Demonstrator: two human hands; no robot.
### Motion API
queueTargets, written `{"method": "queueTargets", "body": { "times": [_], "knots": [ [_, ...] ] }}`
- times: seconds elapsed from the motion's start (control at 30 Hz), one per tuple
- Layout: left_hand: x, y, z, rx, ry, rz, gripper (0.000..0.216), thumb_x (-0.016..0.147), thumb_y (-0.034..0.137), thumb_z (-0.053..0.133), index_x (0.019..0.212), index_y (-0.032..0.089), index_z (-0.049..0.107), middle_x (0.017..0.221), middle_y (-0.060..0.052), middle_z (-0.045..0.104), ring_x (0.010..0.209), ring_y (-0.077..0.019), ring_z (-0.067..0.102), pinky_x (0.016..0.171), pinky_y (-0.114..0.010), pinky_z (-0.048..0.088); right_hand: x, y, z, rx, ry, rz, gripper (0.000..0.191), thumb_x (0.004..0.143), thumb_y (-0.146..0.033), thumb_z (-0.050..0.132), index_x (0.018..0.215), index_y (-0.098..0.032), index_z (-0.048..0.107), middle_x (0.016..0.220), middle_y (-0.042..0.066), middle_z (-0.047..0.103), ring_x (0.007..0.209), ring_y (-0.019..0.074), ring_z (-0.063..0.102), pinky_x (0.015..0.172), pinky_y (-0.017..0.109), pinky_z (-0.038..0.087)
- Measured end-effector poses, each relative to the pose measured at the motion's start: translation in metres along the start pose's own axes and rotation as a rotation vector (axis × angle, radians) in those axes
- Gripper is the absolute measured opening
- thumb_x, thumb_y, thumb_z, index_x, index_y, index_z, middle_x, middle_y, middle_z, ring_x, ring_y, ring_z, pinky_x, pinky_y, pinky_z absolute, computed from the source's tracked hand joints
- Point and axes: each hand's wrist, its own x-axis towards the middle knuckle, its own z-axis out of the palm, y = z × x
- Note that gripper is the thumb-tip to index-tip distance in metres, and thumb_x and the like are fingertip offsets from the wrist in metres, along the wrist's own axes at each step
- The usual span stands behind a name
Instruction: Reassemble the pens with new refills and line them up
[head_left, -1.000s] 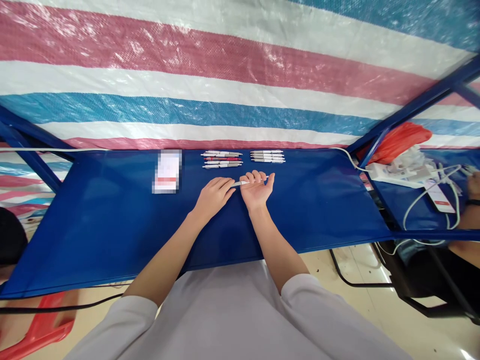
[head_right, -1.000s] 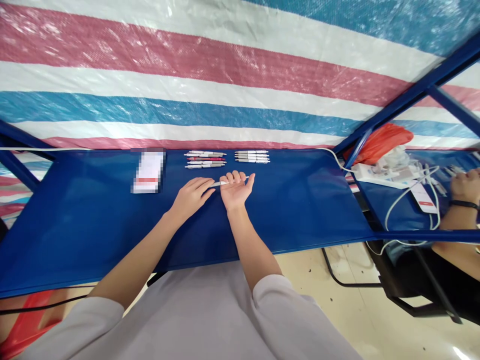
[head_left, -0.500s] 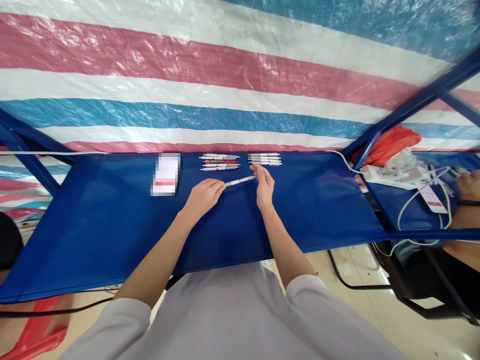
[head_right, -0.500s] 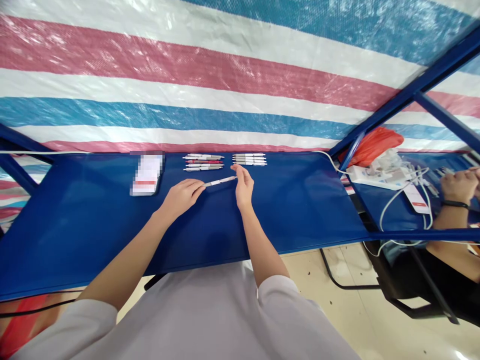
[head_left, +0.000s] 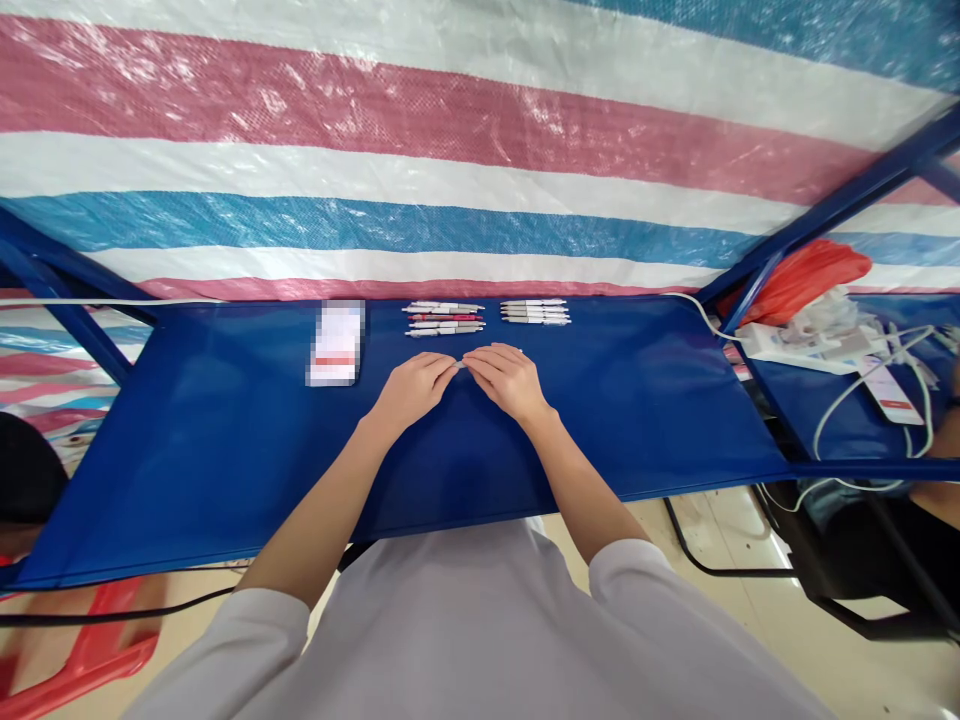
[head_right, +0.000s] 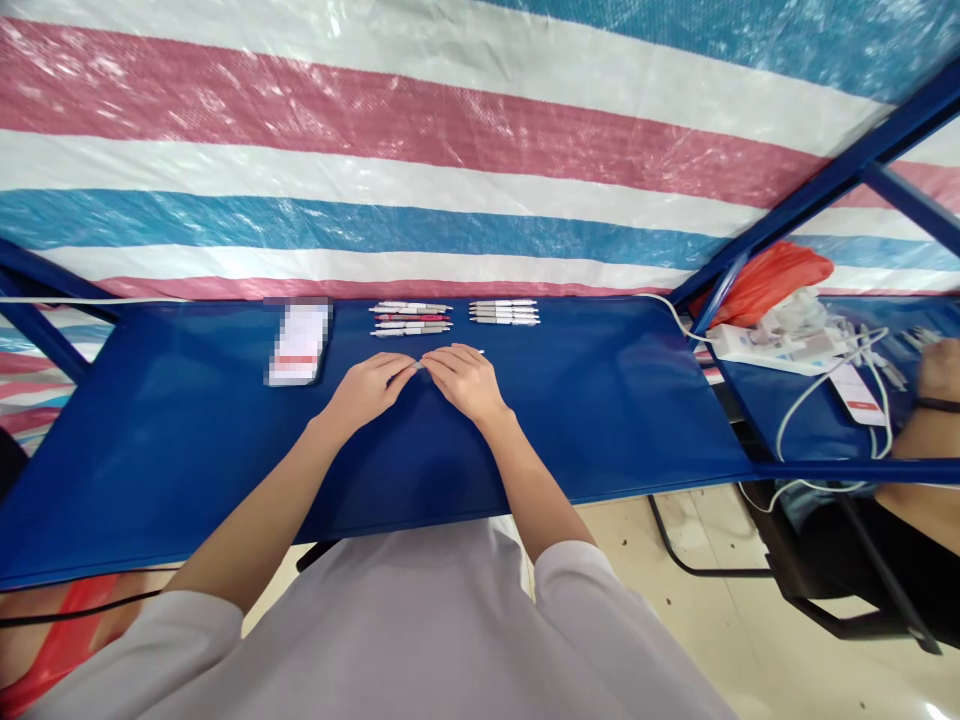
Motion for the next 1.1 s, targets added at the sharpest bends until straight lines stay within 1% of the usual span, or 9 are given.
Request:
{"method": "queueTargets", "body": {
  "times": [0.1, 0.2, 0.33, 0.4, 0.43, 0.5, 0.63, 0.87, 1.1],
  "knots": [
    [0.001, 0.0, 0.004, -0.022, 0.011, 0.008, 0.037, 0.101, 0.035, 0.039, 0.106, 0.017, 0.072, 0.108, -0.009, 0.074, 0.103, -0.0222, 0.068, 0.094, -0.034, 0.052, -0.002, 0.003, -0.006, -0.035, -0.055, -0.011, 0.021, 0.095, -0.029, 0.054, 0.104, -0.032, 0.073, 0.112, 0.001, 0.076, 0.103, 0.0207, 0.07, 0.094, 0.04, 0.052],
    [0.003, -0.001, 0.008, -0.018, 0.019, -0.005, 0.036, 0.1, 0.037, 0.042, 0.108, 0.019, 0.071, 0.109, -0.008, 0.074, 0.105, -0.0228, 0.067, 0.099, -0.037, 0.049, -0.003, 0.009, -0.014, -0.203, -0.106, -0.081, 0.024, 0.097, -0.025, 0.051, 0.106, -0.028, 0.073, 0.112, 0.002, 0.076, 0.102, 0.0187, 0.071, 0.089, 0.034, 0.053],
    [0.004, -0.004, 0.017, 0.058, 0.028, -0.096, 0.038, 0.098, 0.04, 0.046, 0.123, 0.019, 0.066, 0.125, -0.009, 0.068, 0.118, -0.0272, 0.061, 0.106, -0.045, 0.043, 0.0, 0.028, -0.026, -0.414, -0.14, -0.155, 0.026, 0.098, -0.021, 0.048, 0.109, -0.024, 0.072, 0.113, 0.002, 0.076, 0.102, 0.0172, 0.07, 0.084, 0.03, 0.051],
    [0.004, -0.006, 0.023, 0.127, 0.004, -0.154, 0.039, 0.097, 0.039, 0.047, 0.125, 0.019, 0.065, 0.132, -0.011, 0.064, 0.125, -0.0309, 0.056, 0.11, -0.051, 0.037, 0.003, 0.04, -0.03, -0.466, -0.139, -0.158, 0.026, 0.098, -0.022, 0.048, 0.109, -0.024, 0.072, 0.111, 0.002, 0.076, 0.101, 0.0175, 0.07, 0.086, 0.031, 0.049],
    [0.003, -0.006, 0.026, 0.159, -0.008, -0.176, 0.039, 0.097, 0.039, 0.047, 0.126, 0.02, 0.064, 0.136, -0.011, 0.061, 0.128, -0.0327, 0.053, 0.111, -0.053, 0.035, 0.004, 0.046, -0.031, -0.487, -0.141, -0.147, 0.026, 0.099, -0.023, 0.048, 0.11, -0.024, 0.072, 0.111, 0.002, 0.076, 0.101, 0.0178, 0.07, 0.088, 0.031, 0.049],
    [0.001, -0.007, 0.032, 0.205, -0.004, -0.198, 0.04, 0.096, 0.04, 0.048, 0.128, 0.021, 0.064, 0.141, -0.011, 0.057, 0.134, -0.033, 0.048, 0.114, -0.054, 0.03, 0.006, 0.057, -0.034, -0.527, -0.141, -0.104, 0.026, 0.099, -0.023, 0.048, 0.109, -0.024, 0.072, 0.11, 0.003, 0.077, 0.1, 0.0182, 0.069, 0.087, 0.031, 0.047],
    [-0.002, -0.006, 0.041, 0.249, 0.02, -0.209, 0.043, 0.096, 0.042, 0.047, 0.131, 0.022, 0.062, 0.146, -0.012, 0.052, 0.138, -0.0327, 0.043, 0.117, -0.055, 0.025, 0.008, 0.072, -0.038, -0.605, -0.144, -0.047, 0.027, 0.099, -0.023, 0.047, 0.108, -0.024, 0.073, 0.11, 0.002, 0.076, 0.098, 0.0186, 0.068, 0.08, 0.032, 0.044],
    [-0.001, -0.007, 0.043, 0.266, 0.014, -0.176, 0.045, 0.097, 0.042, 0.046, 0.132, 0.019, 0.062, 0.145, -0.013, 0.053, 0.138, -0.0331, 0.043, 0.117, -0.055, 0.024, 0.009, 0.091, -0.046, -0.67, -0.144, 0.0, 0.029, 0.099, -0.023, 0.046, 0.107, -0.025, 0.073, 0.11, 0.001, 0.076, 0.098, 0.0194, 0.066, 0.077, 0.032, 0.041],
    [0.001, -0.003, 0.043, 0.218, 0.006, -0.183, 0.043, 0.096, 0.041, 0.048, 0.13, 0.021, 0.064, 0.145, -0.013, 0.053, 0.138, -0.0335, 0.043, 0.117, -0.056, 0.024, 0.008, 0.099, -0.05, -0.691, -0.159, 0.027, 0.029, 0.098, -0.021, 0.046, 0.109, -0.025, 0.073, 0.113, 0.003, 0.075, 0.1, 0.0206, 0.064, 0.081, 0.033, 0.04]
  ]
}}
